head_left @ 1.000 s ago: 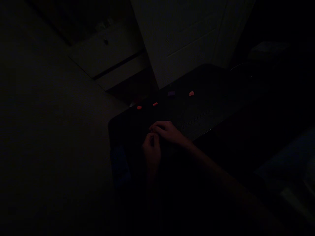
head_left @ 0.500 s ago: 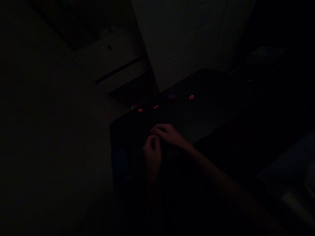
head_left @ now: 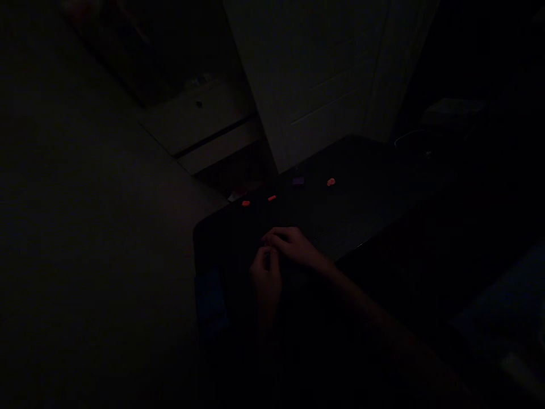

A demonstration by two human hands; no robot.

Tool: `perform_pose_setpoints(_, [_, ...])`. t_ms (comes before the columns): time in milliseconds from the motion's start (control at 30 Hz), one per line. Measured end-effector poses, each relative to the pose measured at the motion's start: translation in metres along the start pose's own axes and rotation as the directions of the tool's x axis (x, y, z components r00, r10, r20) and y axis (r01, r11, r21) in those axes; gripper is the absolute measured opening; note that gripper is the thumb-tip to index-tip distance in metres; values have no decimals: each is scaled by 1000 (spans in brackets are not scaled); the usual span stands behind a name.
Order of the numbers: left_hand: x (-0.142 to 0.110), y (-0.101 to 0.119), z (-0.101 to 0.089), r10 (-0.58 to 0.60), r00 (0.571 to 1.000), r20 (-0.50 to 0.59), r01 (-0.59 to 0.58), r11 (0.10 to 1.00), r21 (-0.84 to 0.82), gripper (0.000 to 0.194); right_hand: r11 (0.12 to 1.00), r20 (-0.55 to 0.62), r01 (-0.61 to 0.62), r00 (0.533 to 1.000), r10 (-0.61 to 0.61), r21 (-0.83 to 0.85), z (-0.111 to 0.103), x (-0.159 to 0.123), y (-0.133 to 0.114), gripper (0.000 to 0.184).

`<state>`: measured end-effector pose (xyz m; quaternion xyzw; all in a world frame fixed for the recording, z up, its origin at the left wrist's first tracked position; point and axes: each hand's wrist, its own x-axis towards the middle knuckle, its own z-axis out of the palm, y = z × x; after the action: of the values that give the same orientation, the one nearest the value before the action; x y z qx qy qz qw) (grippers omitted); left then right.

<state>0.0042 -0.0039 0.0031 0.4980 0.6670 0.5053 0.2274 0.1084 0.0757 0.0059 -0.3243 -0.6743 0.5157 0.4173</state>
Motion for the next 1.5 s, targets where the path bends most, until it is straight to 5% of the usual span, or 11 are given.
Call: perform_pose_setpoints(1500, [-1,2,0,-47,999,4,47,999,-6,19,1000,-5,-7,1000,7,-9,0,0,0,22])
